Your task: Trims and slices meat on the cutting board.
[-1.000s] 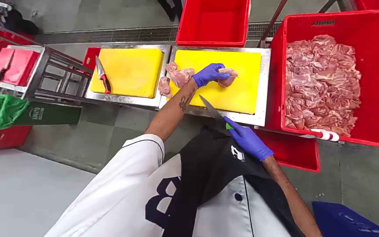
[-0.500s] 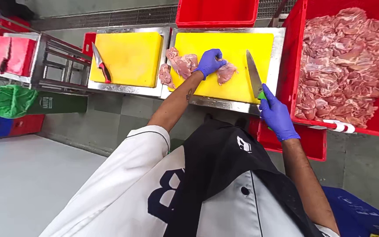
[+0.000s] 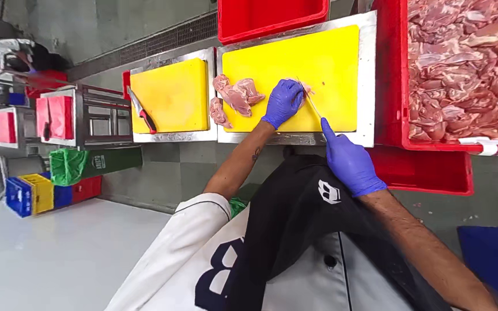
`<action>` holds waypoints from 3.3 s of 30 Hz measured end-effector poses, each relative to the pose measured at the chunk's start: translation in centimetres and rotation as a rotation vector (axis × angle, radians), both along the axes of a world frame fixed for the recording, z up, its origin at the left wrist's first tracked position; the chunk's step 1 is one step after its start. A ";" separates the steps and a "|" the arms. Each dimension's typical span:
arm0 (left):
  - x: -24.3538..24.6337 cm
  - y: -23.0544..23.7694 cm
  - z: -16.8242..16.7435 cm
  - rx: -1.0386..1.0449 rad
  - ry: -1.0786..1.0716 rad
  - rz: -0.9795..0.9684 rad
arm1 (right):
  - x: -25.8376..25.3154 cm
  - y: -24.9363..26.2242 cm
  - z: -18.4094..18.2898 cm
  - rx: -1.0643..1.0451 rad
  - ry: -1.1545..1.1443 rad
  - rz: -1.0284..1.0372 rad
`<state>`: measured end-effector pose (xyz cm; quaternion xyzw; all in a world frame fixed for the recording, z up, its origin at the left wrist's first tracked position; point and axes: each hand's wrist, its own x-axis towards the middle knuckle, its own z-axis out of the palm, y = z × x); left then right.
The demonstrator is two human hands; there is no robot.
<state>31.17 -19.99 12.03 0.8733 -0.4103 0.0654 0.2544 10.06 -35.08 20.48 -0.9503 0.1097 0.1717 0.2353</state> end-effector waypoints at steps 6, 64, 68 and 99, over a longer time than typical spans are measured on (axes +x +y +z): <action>-0.9 0.2 0.6 0.018 0.033 0.037 | 9.0 1.0 -1.1 0.127 -0.082 -0.020; -3.5 6.7 1.2 -0.137 0.365 0.123 | -4.8 3.8 1.3 0.020 -0.098 0.086; -3.7 6.3 0.7 -0.042 0.294 0.064 | -5.4 4.4 2.1 -0.080 -0.010 0.085; -0.8 5.2 2.4 -0.111 0.421 0.172 | -4.6 1.4 0.9 0.218 -0.115 -0.098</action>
